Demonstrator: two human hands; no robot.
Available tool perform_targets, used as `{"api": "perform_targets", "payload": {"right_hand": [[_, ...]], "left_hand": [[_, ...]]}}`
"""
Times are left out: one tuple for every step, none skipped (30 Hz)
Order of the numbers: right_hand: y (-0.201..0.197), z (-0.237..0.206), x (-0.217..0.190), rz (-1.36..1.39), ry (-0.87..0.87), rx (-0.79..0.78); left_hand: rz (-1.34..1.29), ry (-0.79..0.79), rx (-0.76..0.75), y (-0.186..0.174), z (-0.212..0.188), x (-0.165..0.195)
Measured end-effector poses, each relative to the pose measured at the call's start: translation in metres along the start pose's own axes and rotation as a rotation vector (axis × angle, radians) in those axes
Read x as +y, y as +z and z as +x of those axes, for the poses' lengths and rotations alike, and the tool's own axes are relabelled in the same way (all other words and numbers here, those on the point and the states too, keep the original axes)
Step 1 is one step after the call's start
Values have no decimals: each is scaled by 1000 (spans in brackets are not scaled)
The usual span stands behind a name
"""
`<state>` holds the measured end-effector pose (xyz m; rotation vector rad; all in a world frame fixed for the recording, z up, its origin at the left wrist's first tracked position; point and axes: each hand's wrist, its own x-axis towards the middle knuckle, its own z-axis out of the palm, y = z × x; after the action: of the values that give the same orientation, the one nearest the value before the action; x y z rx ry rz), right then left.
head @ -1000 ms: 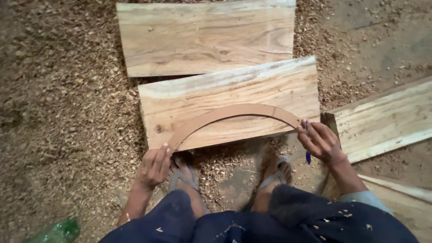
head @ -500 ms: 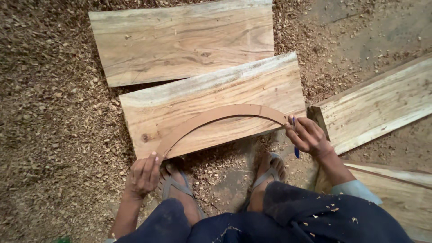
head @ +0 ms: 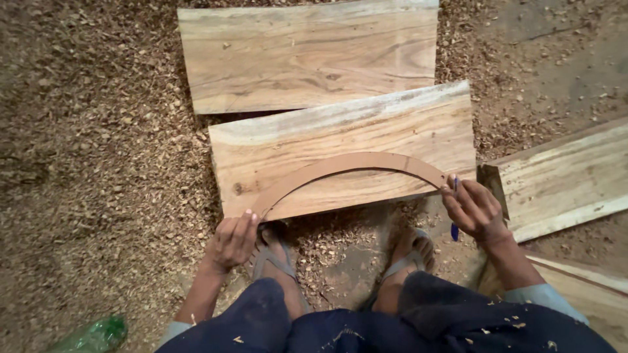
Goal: The person uses a curved wooden template and a blue pen to trace curved lines onto rectangular wooden planks. They repeatedly reposition the template and trace along its edge to mark multiple planks on the floor.
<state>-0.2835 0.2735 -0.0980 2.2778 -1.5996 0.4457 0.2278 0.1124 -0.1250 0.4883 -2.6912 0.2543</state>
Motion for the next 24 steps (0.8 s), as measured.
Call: {"api": "perform_targets", "payload": {"right_hand": [[1,-2,-1,-9,7,-6],[3,-4,-2,-20,15,-12],[4,-6,-2,-33,22,-17],[6,-8,-2,-49,24,-14],[8,-10,-3,-64,28,-13],[9,-12,-3,-77,31,-15],[9,-13,-3,-72,39,-14],[9,-14,-3,-68,44,-11],[9,-15,-4,-63,50,-11],[8,-15,-4,-65,53,-23],[6,-15,-4,-67,57,-34],[5,-14,-4,-69,59,-44],[3,-13,-5,-68,56,-38],[2,-11,-5,-66,54,-33],[1,-10,-5,-64,51,-27],[-1,-8,-6,-53,57,-30],[-2,-7,-6,-41,64,-36],[-3,-6,-6,-30,70,-40],[-3,-5,-6,-38,67,-33],[-3,-5,-6,-48,66,-27],[-4,-4,-7,-57,65,-22],[-3,-4,-6,-55,65,-18],[-3,-4,-6,-53,66,-14],[-3,-5,-5,-53,69,-11]], "left_hand": [[3,-3,3,0,-1,0],[-23,-13,-17,0,0,1],[-49,-23,-35,0,0,1],[-75,-31,-50,-1,2,0],[-115,-44,-50,-1,5,0],[-156,-59,-51,0,8,-1],[-194,-75,-52,0,13,-3],[-226,-68,-107,-1,18,-6],[-260,-61,-164,-2,24,-11],[-298,-55,-221,-4,30,-15],[-299,-37,-261,-6,38,-19],[-299,-21,-300,-9,47,-23],[-299,-4,-341,-12,56,-28],[-319,-2,-417,-14,66,-33],[-338,0,-492,-16,77,-37],[-357,3,-567,-18,88,-41],[-420,-30,-668,-21,97,-46],[-482,-66,-767,-24,105,-50],[-541,-102,-865,-26,113,-55],[-559,-75,-837,-26,122,-58],[-578,-48,-809,-27,129,-60],[-598,-21,-783,-26,136,-61],[-547,54,-804,-23,143,-62],[-496,131,-824,-19,151,-62]]}}
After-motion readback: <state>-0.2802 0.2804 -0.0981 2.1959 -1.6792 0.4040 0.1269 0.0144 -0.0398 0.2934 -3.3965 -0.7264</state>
